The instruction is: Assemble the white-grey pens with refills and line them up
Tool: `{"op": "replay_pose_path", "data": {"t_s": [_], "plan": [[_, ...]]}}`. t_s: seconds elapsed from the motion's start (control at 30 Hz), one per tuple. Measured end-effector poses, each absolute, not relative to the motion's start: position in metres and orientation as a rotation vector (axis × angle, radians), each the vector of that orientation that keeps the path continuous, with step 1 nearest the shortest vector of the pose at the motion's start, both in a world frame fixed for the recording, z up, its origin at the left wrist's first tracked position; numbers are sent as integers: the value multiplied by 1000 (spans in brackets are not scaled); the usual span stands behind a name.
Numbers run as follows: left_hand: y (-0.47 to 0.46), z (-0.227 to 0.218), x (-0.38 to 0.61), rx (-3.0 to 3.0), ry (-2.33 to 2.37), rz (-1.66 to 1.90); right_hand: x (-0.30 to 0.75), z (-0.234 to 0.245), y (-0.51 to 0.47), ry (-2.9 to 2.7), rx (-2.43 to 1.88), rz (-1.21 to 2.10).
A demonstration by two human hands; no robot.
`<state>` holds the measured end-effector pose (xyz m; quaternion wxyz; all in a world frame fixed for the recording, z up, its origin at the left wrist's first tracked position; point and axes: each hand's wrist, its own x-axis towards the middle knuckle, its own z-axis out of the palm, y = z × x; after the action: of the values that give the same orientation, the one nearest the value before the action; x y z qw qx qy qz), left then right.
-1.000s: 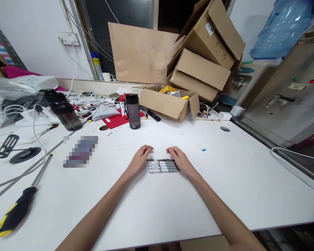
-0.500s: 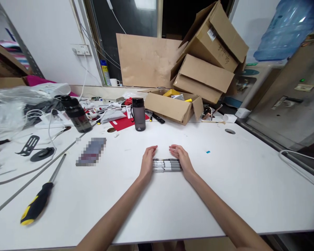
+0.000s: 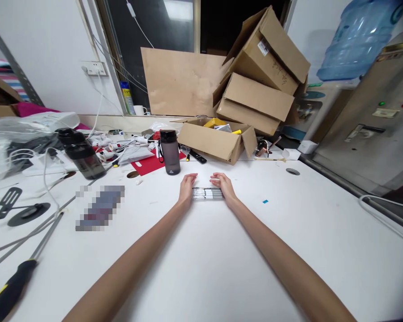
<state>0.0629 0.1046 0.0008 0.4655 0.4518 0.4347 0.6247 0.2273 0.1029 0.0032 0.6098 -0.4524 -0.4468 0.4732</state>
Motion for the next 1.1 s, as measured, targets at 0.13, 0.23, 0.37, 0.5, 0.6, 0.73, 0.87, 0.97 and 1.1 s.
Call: {"op": "replay_pose_path", "data": {"t_s": [0.13,0.23,0.37,0.5,0.6,0.73,0.87,0.97,1.1], "plan": [[117,-3,62,1204,1099,1487,228,-6,115,-1085,-1068,1072],[121,-9,60,1269,1124,1449,229,-11,119,-1138,-1077,1052],[122,-15,55,1356,1162,1405,232,-14,121,-1215,-1075,1032],[122,-16,50,1424,1196,1376,233,-16,120,-1282,-1072,1012],[121,-16,50,1459,1213,1361,233,-15,119,-1307,-1079,994],[120,-12,49,1484,1228,1358,236,-12,117,-1322,-1105,958],[113,-6,37,1515,1261,1354,247,-6,106,-1305,-1144,890],[100,-3,22,1554,1291,1346,260,-4,86,-1287,-1171,829],[72,-1,4,1620,1365,1296,272,-6,50,-1304,-1218,779]]}}
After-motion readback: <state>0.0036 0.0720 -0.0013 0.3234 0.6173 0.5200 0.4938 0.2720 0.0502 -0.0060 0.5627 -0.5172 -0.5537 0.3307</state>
